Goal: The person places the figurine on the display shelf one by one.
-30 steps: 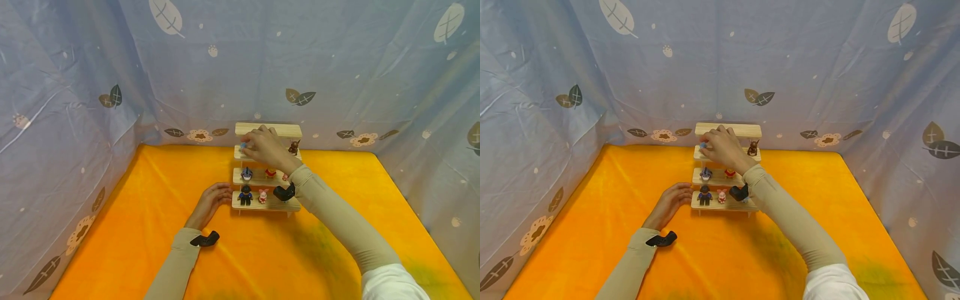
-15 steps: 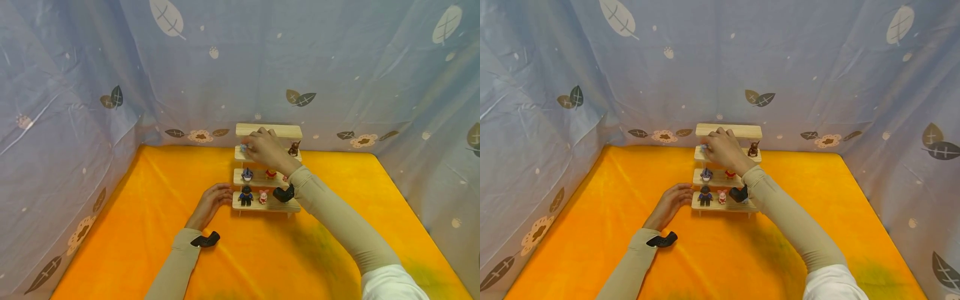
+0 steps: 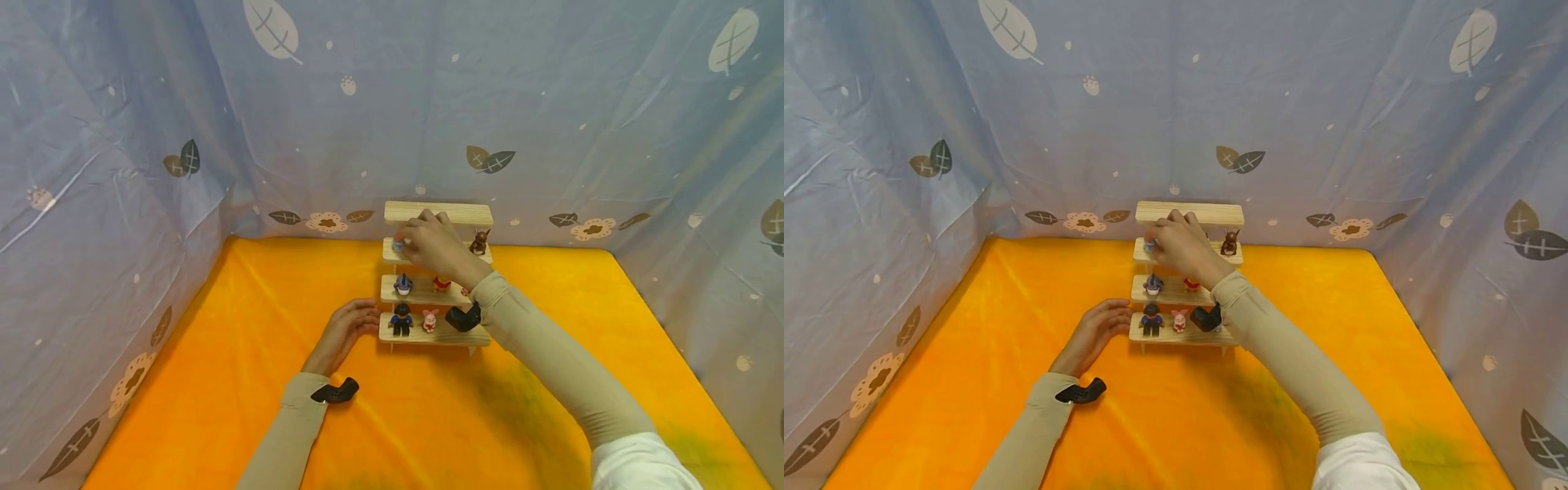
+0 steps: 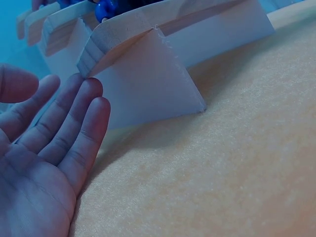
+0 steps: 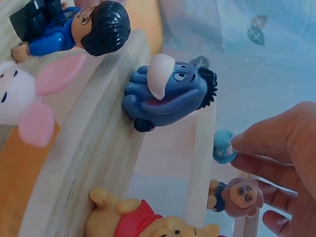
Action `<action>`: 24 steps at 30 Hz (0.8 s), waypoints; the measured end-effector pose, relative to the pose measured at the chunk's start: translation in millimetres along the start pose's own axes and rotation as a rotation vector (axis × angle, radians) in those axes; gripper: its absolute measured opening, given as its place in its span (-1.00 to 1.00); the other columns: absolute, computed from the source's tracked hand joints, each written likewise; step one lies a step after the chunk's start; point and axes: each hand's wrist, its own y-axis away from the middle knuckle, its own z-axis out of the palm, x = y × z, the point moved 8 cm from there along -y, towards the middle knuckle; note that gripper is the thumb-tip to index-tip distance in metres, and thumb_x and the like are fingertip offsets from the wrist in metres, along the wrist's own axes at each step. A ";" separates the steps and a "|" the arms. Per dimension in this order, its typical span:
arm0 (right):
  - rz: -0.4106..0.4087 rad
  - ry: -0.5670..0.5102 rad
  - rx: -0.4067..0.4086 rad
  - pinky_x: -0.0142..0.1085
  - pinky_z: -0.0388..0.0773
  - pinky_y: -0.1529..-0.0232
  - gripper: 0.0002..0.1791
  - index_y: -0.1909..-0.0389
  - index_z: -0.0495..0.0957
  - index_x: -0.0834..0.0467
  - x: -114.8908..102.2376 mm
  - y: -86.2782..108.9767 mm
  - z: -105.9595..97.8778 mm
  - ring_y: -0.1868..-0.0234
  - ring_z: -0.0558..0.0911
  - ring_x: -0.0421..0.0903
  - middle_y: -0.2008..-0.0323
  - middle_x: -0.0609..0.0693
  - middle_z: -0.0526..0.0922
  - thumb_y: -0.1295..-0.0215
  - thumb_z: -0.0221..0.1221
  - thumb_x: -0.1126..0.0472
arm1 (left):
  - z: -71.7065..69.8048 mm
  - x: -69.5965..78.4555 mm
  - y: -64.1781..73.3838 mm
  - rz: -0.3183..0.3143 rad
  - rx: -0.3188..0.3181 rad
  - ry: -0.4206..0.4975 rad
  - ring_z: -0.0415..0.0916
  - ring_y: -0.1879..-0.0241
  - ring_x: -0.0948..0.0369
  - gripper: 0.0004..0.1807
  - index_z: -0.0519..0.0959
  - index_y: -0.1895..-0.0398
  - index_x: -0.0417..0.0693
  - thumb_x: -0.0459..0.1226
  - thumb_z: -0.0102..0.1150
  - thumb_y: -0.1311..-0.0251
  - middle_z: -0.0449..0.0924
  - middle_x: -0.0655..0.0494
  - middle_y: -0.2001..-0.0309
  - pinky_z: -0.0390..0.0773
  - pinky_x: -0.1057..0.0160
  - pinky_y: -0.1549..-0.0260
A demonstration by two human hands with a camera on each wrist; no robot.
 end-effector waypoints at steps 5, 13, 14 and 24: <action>0.020 -0.025 0.027 -0.02 0.31 -0.08 -0.74 -0.07 0.71 0.04 3.0 4.6 -11.5 -0.05 0.47 0.07 -0.08 0.00 0.72 -0.47 0.16 0.18 | 1.2 -0.8 -2.1 0.007 -0.014 0.002 0.62 0.11 0.23 -0.49 0.27 -0.37 -0.47 -0.23 -0.11 -0.57 0.59 0.07 0.00 0.64 0.30 0.00; 0.097 -0.373 0.122 0.00 0.46 -0.07 -0.69 -0.10 0.68 0.19 23.2 16.0 -44.5 0.14 0.56 0.09 -0.09 0.13 0.70 -0.53 0.05 0.22 | -13.1 0.6 -1.2 0.011 0.027 0.004 0.63 0.11 0.23 -0.55 0.33 -0.33 -0.39 -0.24 -0.13 -0.59 0.62 0.08 0.02 0.65 0.29 -0.01; 0.121 -0.423 0.133 -0.06 0.52 0.02 -0.69 -0.10 0.67 0.19 29.0 18.3 -48.3 0.19 0.57 0.07 -0.08 0.13 0.70 -0.53 0.05 0.21 | -15.1 1.4 -2.2 0.011 0.026 0.008 0.63 0.10 0.22 -0.55 0.33 -0.34 -0.39 -0.23 -0.14 -0.59 0.62 0.08 0.02 0.65 0.28 -0.02; 0.286 -0.774 0.226 -0.33 0.48 0.21 -0.68 -0.09 0.68 0.13 90.7 41.6 -70.0 0.23 0.52 -0.05 0.00 0.04 0.70 -0.55 0.07 0.08 | -39.6 33.3 -19.3 0.017 0.061 0.048 0.49 -0.23 0.06 -0.57 0.34 -0.36 -0.23 -0.17 -0.19 -0.61 0.52 -0.01 -0.20 0.46 0.07 -0.32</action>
